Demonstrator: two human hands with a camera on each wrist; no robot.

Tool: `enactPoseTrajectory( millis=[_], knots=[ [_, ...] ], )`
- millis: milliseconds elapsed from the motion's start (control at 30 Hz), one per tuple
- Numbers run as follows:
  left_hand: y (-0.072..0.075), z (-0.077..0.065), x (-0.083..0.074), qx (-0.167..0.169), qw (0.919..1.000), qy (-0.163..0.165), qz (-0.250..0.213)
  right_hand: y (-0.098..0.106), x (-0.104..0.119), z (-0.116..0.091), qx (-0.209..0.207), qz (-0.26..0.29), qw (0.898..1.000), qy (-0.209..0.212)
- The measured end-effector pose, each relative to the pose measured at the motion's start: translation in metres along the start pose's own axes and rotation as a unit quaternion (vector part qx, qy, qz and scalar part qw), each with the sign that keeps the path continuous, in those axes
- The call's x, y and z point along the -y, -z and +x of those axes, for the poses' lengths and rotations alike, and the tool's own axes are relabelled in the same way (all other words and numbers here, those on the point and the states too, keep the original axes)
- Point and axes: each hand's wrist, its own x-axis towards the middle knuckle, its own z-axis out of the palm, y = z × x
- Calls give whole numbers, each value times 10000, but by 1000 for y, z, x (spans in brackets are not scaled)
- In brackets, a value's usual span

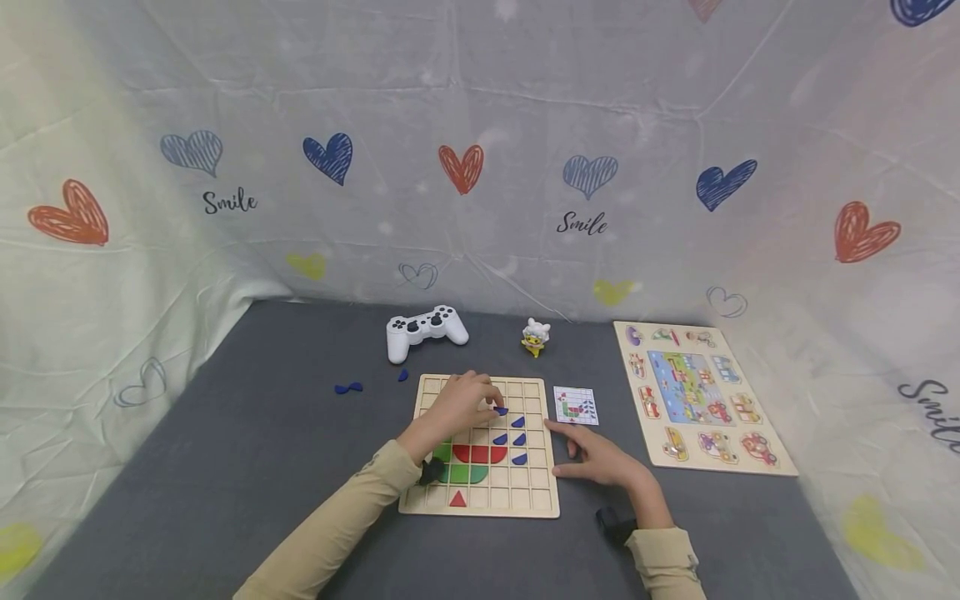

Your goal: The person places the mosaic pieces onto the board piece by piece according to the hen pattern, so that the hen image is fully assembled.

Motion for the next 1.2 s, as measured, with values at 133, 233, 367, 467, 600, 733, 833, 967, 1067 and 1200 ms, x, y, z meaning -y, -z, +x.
enactPoseTrajectory(
  millis=[133,233,367,467,600,733,833,967,1067,1200],
  knots=[
    [-4,5,-5,107,9997,-179,140,0,1,0,1,-24,10000,-6],
    [-6,9,-8,210,9993,-264,153,0,1,0,2,-43,10000,-15],
    [-9,14,-13,297,9988,-326,226,0,1,0,21,-25,10000,7],
    [-10,18,-17,357,9982,-361,330,0,1,0,43,16,10000,35],
    [-13,26,-23,469,9970,-412,469,1,1,0,41,63,10000,65],
    [-17,32,-27,564,9956,-467,584,1,1,0,48,46,10000,43],
    [-21,36,-29,614,9949,-468,643,2,1,0,65,51,10000,23],
    [-24,39,-32,667,9942,-413,736,2,2,0,74,78,9999,5],
    [-26,41,-33,695,9938,-373,785,1,2,0,67,51,10000,10],
    [-27,43,-34,702,9937,-338,806,1,1,0,53,14,10000,69]
  ],
)
